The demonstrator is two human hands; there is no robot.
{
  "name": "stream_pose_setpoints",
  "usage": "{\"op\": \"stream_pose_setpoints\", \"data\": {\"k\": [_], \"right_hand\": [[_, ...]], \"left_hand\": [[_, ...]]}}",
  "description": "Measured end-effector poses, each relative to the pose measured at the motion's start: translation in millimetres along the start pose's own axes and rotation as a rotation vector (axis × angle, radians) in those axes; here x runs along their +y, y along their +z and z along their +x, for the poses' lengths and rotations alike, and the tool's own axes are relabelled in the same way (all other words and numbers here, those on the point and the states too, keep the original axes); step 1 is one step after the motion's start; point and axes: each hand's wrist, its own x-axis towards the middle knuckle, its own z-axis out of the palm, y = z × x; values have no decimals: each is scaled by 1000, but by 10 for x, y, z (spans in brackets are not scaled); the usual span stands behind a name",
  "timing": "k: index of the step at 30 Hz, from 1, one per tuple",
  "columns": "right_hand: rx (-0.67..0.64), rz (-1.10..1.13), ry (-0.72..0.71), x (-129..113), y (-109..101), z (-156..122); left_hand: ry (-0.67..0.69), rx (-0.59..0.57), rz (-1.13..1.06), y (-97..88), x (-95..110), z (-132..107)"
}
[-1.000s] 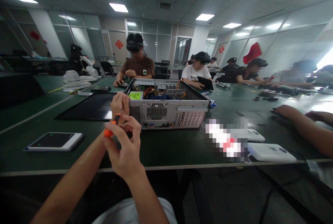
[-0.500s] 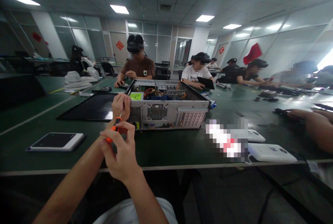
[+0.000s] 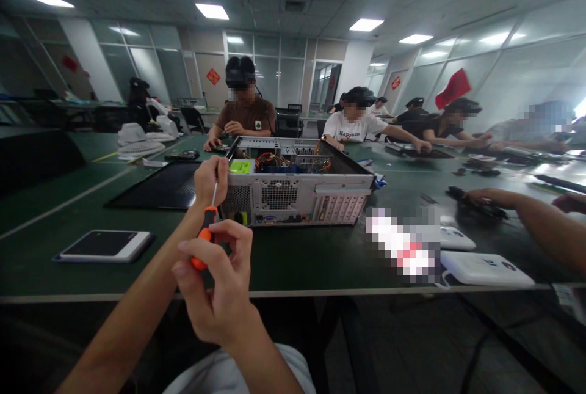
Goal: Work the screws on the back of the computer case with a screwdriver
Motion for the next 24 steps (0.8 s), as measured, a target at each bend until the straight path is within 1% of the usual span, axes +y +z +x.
{"op": "stream_pose_setpoints", "data": {"k": [4, 9, 13, 15, 17, 19, 20, 21, 22, 23, 24], "right_hand": [[0, 7, 10, 12, -69, -25], [-3, 21, 78, 84, -255, -153], [-82, -19, 146, 222, -440, -288], [-73, -33, 167, 316, -520, -322], [-59, -42, 189, 417, -589, -326], [-6, -53, 213, 517, -655, -308], [38, -54, 227, 567, -690, -295], [77, -50, 243, 616, -726, -281], [116, -52, 262, 663, -765, -268], [155, -58, 276, 708, -804, -254], [191, -73, 289, 750, -844, -240]], "left_hand": [[-30, -30, 18, -44, 22, 64], [-65, -33, 2, -79, 55, 119], [-81, -37, -53, -67, 42, 140], [-105, -13, -127, -59, 28, 154], [-101, 69, -177, -67, 22, 168], [-40, 191, -165, -98, 29, 165], [11, 237, -145, -118, 37, 149], [73, 258, -128, -139, 49, 121], [143, 248, -120, -158, 65, 79], [221, 205, -124, -172, 88, 22], [309, 133, -138, -178, 118, -50]]}}
